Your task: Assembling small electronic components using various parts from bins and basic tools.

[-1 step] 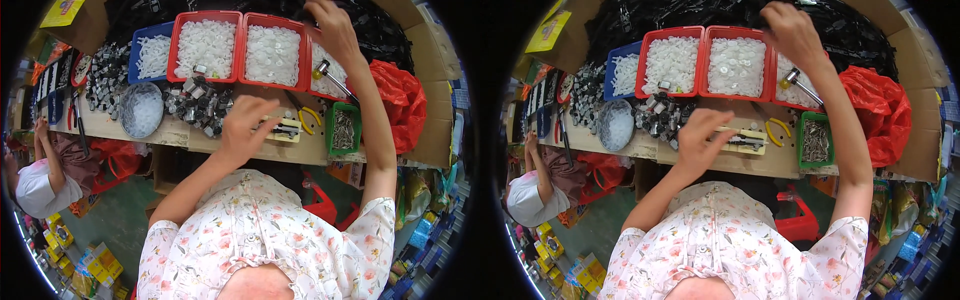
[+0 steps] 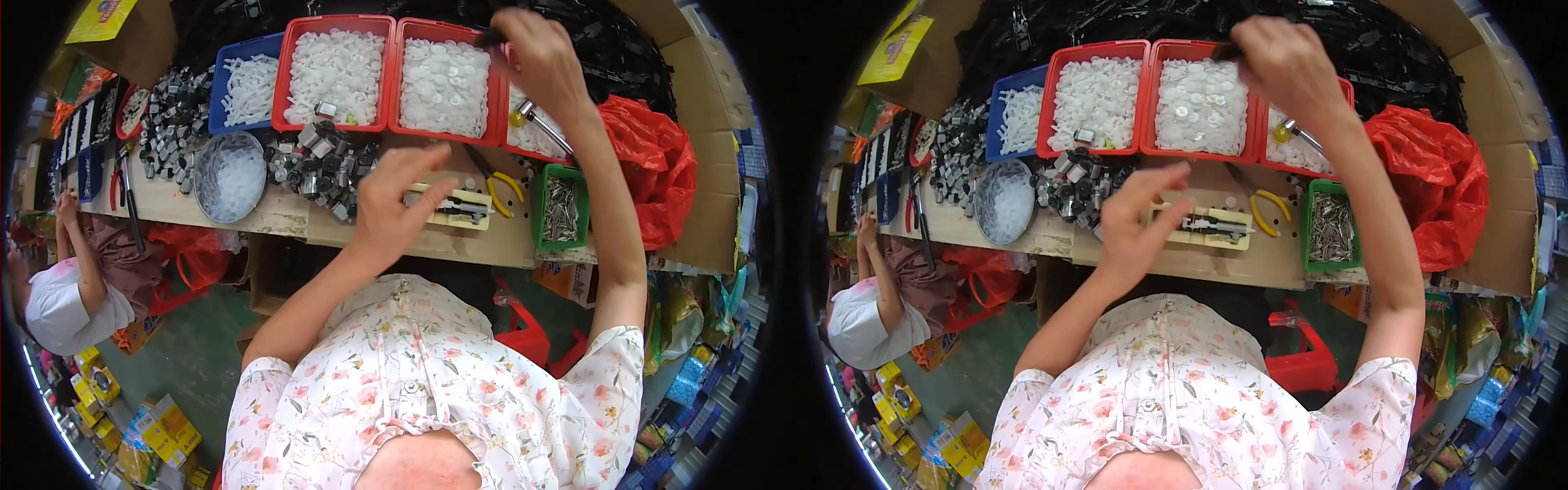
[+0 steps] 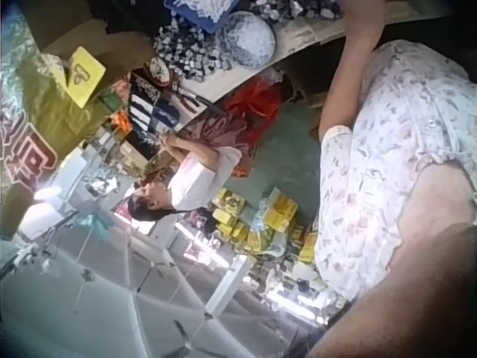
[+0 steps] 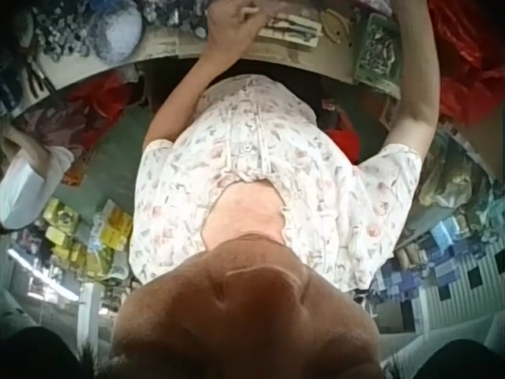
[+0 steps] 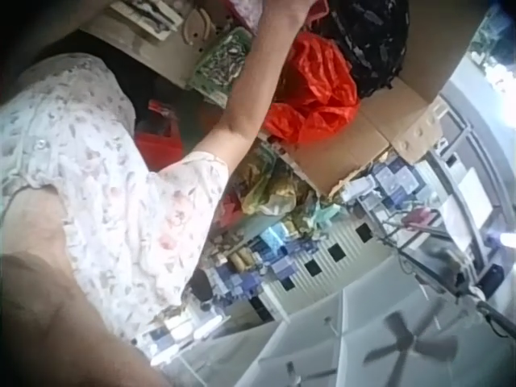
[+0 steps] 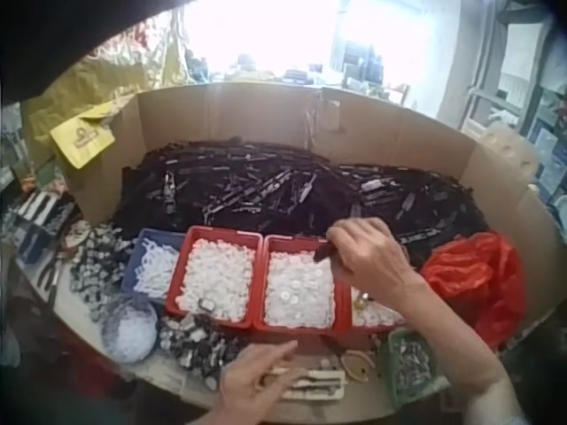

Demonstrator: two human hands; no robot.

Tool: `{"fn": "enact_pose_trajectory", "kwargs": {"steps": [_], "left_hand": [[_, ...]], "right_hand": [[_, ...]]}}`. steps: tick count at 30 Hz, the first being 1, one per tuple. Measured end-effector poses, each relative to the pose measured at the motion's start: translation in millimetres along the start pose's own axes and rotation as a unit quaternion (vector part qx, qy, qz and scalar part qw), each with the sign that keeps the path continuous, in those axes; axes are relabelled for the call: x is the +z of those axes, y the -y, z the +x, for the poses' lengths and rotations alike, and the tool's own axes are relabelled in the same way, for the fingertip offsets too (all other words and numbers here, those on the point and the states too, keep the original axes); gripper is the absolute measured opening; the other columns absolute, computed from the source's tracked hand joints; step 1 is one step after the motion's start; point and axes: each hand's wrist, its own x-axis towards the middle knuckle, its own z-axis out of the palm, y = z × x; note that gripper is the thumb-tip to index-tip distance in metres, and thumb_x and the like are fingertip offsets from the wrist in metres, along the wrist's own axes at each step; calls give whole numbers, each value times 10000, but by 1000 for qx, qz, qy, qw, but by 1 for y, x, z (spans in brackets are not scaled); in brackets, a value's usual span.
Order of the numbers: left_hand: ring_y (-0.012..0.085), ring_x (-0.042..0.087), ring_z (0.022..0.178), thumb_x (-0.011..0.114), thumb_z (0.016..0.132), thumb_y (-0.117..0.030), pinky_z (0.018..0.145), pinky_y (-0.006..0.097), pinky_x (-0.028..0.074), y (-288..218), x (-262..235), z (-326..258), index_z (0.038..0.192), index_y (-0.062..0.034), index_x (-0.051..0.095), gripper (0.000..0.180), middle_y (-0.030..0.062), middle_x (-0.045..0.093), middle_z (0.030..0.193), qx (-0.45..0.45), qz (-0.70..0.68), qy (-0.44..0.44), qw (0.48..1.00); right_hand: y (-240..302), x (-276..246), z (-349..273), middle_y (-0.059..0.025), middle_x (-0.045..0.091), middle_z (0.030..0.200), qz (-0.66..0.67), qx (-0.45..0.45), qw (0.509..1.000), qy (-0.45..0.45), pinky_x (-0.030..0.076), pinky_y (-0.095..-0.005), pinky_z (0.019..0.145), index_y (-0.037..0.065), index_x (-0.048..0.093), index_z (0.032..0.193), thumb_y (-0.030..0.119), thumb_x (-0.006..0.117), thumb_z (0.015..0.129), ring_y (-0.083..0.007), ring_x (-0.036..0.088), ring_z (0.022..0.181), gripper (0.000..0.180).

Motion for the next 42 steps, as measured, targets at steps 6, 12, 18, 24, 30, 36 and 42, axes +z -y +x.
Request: {"fn": "enact_pose_trajectory", "kwargs": {"steps": [6, 12, 18, 24, 30, 36, 42], "left_hand": [[72, 630, 923, 727, 917, -107, 741, 243, 507, -12, 5, 19, 1201, 4, 667, 311, 38, 684, 940, -185, -394, -76, 897], [76, 658, 804, 718, 913, -56, 727, 222, 518, -2, -1, -1, 1148, 8, 681, 247, 23, 702, 927, -217, -354, -16, 910], [98, 641, 911, 711, 910, -62, 748, 205, 500, -2, -7, -13, 1225, 0, 662, 325, 42, 683, 1021, -137, -187, -1, 973], [161, 628, 995, 694, 909, -42, 802, 252, 504, -9, -36, -24, 1194, 13, 678, 290, 107, 677, 1080, -33, 13, -43, 998], [261, 681, 891, 743, 868, -107, 785, 323, 531, -4, -38, -27, 1065, 22, 715, 237, 144, 693, 1020, -2, 47, -71, 996], [250, 659, 950, 719, 861, -20, 816, 322, 515, -3, -31, -29, 1065, 20, 717, 208, 133, 686, 1017, 47, 93, -34, 994], [284, 656, 952, 731, 830, -1, 828, 351, 517, -1, -28, -28, 1032, 21, 719, 204, 136, 684, 1007, 101, 133, -33, 985]], "right_hand": [[106, -48, -33, -29, 633, 936, -15, -51, 996, 70, 450, -341, 767, 91, 623, 960, 152, 751, 732, -195, 638, 865, 269], [119, -64, -55, -74, 637, 1001, 210, 87, 969, 94, 450, -360, 740, 64, 653, 1127, 206, 785, 774, -254, 630, 896, 403], [126, -60, -85, -100, 637, 1034, 285, 174, 934, 127, 463, -377, 761, 42, 674, 1088, 168, 792, 785, -289, 620, 926, 349], [149, -41, -101, -97, 611, 985, 307, 214, 916, 147, 457, -389, 769, 34, 674, 1051, 161, 793, 779, -289, 592, 929, 323], [154, -35, -101, -101, 603, 965, 309, 226, 911, 154, 454, -394, 756, 19, 673, 1030, 158, 787, 773, -296, 583, 891, 313], [154, -37, -102, -99, 602, 966, 296, 237, 912, 155, 452, -395, 756, 20, 672, 1040, 151, 778, 782, -291, 579, 896, 308], [155, -36, -101, -90, 590, 940, 289, 226, 915, 168, 445, -392, 749, 25, 674, 1056, 141, 766, 791, -283, 564, 889, 303]]}}
